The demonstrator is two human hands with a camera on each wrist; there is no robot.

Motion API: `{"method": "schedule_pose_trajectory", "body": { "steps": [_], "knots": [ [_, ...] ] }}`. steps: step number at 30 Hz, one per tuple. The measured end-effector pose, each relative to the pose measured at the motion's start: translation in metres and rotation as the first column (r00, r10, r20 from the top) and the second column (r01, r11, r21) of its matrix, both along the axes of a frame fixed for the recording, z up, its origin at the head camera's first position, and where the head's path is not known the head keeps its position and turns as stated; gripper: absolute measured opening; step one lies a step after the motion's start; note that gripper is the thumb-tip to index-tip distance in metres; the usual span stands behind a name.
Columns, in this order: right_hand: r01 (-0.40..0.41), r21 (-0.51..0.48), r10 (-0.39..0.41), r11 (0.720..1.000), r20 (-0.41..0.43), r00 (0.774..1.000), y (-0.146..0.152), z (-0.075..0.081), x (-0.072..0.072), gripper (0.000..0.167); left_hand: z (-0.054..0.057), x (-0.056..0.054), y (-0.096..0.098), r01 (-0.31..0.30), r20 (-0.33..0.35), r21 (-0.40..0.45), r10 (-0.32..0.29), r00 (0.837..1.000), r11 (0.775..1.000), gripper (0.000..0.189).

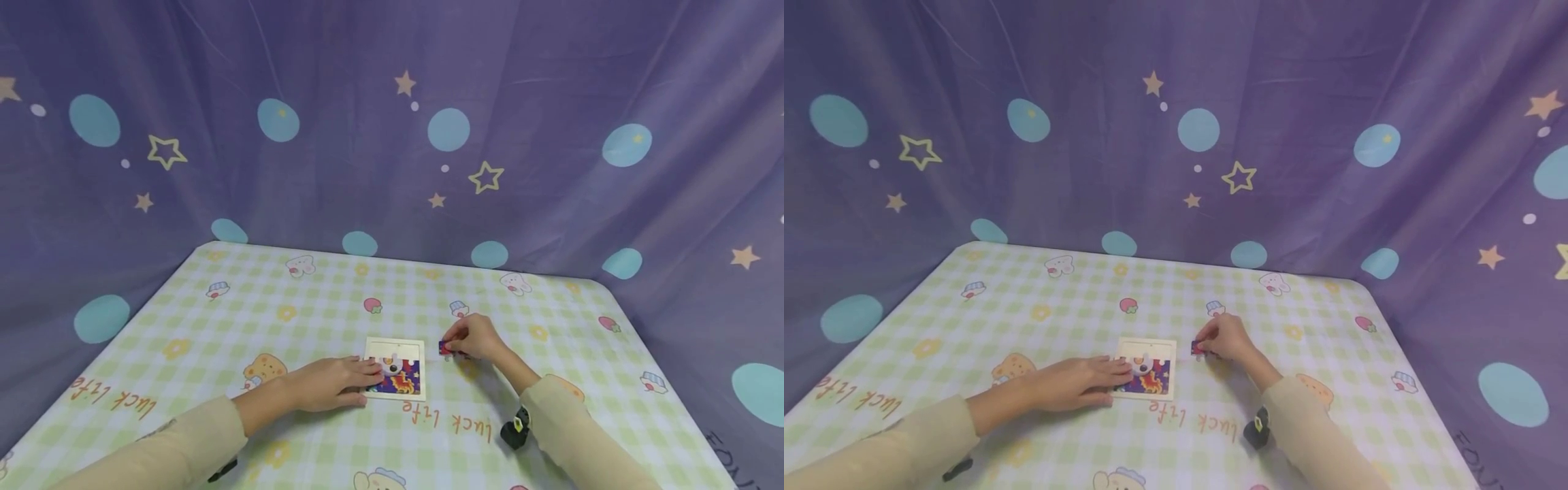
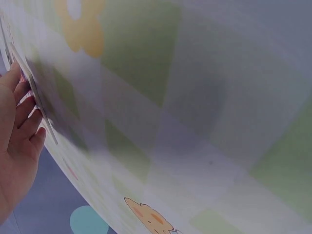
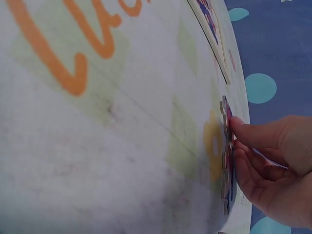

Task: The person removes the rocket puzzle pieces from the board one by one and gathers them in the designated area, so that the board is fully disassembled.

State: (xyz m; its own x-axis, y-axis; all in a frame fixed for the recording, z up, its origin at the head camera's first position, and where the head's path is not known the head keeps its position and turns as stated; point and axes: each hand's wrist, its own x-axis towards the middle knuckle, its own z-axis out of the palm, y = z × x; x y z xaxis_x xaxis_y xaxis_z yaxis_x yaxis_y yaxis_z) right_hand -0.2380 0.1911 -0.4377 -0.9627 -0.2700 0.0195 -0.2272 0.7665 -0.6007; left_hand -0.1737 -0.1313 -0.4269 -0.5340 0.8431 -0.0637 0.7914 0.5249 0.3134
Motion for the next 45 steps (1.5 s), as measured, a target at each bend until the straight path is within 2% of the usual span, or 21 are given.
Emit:
{"method": "schedule_pose_trajectory", "body": {
  "steps": [9,12,18,23,29,36,40,45],
  "knots": [
    [-0.002,0.008,0.002,1.0,-0.029,1.0,-0.005,0.005,0.003,0.01,-0.004,-0.002,-0.001,0.004,-0.012,-0.005,-0.004,1.0,1.0,0.047],
    [-0.041,0.01,0.042,0.999,-0.053,0.998,-0.012,0.008,0.008,0.013,-0.005,-0.001,-0.001,0.004,-0.004,-0.006,-0.004,1.0,1.0,0.047],
    [-0.168,-0.018,0.166,0.986,-0.085,0.982,-0.028,0.014,0.017,0.015,-0.006,0.001,0.0,0.0,-0.01,0.0,0.0,1.0,1.0,0.048],
    [-0.216,-0.055,0.213,0.975,-0.054,0.976,-0.039,0.015,0.023,0.016,-0.007,0.001,0.0,-0.001,-0.004,0.001,0.001,1.0,1.0,0.047],
    [-0.237,-0.04,0.237,0.971,0.01,0.971,-0.049,0.009,0.028,0.014,-0.005,0.0,0.002,-0.014,-0.006,-0.007,0.014,1.0,1.0,0.046],
    [-0.291,-0.023,0.29,0.956,-0.038,0.956,-0.053,0.005,0.03,0.016,0.0,-0.001,0.005,-0.021,-0.053,-0.018,0.02,0.998,1.0,0.045],
    [-0.292,-0.017,0.291,0.956,-0.042,0.956,-0.055,0.004,0.029,0.018,0.002,-0.003,0.007,0.0,-0.105,-0.007,-0.001,0.994,1.0,0.042],
    [-0.275,-0.013,0.275,0.961,-0.024,0.961,-0.057,0.005,0.029,0.017,0.006,-0.008,0.008,0.018,-0.132,-0.004,-0.018,0.991,1.0,0.035]
  ]
}}
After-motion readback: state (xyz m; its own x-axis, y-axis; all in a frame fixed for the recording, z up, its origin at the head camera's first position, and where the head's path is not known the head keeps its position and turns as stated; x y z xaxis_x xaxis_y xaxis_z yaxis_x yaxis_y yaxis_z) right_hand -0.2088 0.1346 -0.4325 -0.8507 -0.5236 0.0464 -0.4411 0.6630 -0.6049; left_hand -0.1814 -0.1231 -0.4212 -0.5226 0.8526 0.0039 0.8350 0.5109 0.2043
